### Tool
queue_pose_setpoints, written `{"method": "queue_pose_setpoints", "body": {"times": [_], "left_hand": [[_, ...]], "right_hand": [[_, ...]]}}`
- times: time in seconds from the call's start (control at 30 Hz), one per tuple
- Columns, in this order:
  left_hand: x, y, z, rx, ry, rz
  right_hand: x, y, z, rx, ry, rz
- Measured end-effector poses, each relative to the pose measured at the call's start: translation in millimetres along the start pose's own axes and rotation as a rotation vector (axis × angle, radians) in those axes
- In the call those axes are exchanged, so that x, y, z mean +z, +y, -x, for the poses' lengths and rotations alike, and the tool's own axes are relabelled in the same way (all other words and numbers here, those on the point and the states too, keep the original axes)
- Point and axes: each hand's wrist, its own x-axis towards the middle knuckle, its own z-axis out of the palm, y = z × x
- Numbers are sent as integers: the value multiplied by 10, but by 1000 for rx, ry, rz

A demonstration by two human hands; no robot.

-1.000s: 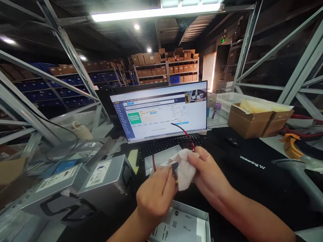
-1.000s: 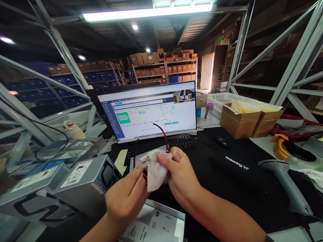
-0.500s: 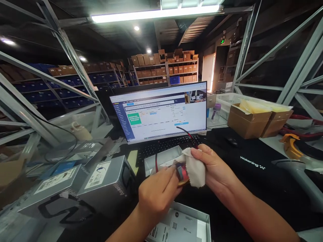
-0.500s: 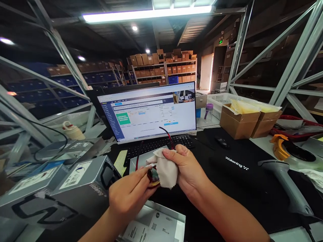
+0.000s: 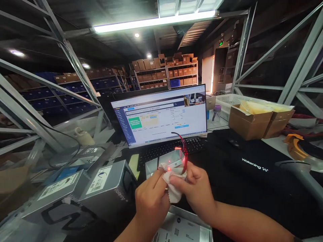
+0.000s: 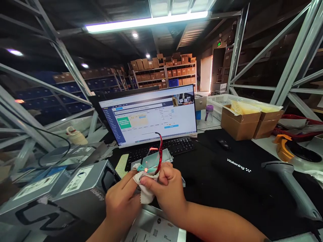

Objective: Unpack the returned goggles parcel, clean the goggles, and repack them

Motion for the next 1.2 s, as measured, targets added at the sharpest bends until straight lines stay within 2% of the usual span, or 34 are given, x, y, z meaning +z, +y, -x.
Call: {"method": "queue_pose_setpoints", "body": {"times": [0.1, 0.17, 0.27, 0.37, 0.47, 0.63, 0.7, 0.8, 0.87, 0.93, 1.0, 1.1, 1.13, 1.2], "left_hand": [[-19, 14, -68, 104, -13, 1], [-40, 17, -105, 208, -29, -10], [-43, 5, -125, 296, -5, -52], [-17, -9, -115, 317, 10, -93], [-1, -8, -96, 227, -60, -58], [3, 26, -44, -27, -148, -14], [23, 34, -14, -51, -133, -29], [67, 35, 25, -58, -108, -35], [82, 36, 27, -81, -109, -8], [67, 42, -2, -131, -139, 40], [20, 47, -51, -206, -231, 116], [-73, 13, -113, -209, -409, 220], [-100, -15, -122, -172, -433, 225], [-141, -89, -126, -116, -393, 178]], "right_hand": [[-55, -280, -166, 254, -3, -242], [-99, -425, -272, 354, 39, -347], [-148, -479, -362, 409, 53, -388], [-152, -399, -358, 420, 49, -371], [-126, -259, -286, 277, 63, -256], [-96, 19, -148, -333, 125, 386], [-86, 99, -113, -522, 84, 551], [-73, 151, -81, -690, 6, 633], [-81, 136, -87, -710, -65, 639], [-115, 74, -131, -641, -165, 630], [-182, -31, -209, -547, -224, 618], [-335, -235, -355, -483, -234, 633], [-393, -304, -401, -491, -217, 645], [-504, -434, -479, -553, -153, 690]]}}
